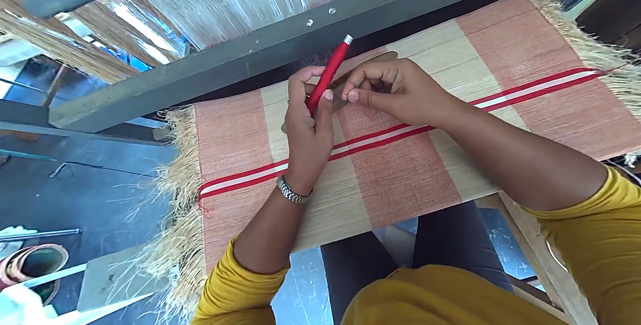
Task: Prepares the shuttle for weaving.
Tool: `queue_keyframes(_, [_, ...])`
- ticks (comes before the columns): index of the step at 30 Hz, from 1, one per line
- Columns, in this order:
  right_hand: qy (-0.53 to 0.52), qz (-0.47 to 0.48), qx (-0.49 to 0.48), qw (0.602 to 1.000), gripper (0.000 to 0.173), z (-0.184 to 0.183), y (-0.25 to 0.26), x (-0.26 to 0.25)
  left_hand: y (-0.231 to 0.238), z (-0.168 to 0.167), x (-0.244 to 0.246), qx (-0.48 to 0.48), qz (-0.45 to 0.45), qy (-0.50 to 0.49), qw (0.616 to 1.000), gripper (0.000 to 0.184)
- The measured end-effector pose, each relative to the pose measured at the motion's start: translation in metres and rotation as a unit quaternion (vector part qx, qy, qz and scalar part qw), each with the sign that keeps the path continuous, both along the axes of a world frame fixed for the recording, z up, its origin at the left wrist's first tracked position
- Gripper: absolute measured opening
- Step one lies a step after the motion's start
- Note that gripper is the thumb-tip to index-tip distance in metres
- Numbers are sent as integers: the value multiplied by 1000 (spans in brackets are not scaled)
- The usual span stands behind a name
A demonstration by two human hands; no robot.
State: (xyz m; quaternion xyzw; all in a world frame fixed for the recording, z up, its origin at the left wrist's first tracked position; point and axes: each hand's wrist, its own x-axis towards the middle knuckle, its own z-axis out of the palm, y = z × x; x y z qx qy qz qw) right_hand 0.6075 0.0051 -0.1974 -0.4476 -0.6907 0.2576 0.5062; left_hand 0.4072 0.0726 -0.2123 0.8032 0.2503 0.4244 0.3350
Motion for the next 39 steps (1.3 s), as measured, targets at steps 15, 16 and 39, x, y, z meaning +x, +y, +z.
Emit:
queue_keyframes(15, [-82, 16, -42, 996, 12, -10, 5, 3, 3, 6, -4, -156, -64, -72, 983, 43])
queue_keyframes(16, [-90, 24, -61, 994, 12, -10, 5, 4, 3, 7, -3, -185, -83, -99, 974, 43])
queue_keyframes(39, [-169, -144, 284, 933, 17, 2, -1, -6, -14, 4, -1, -215, -181, -82, 956, 36])
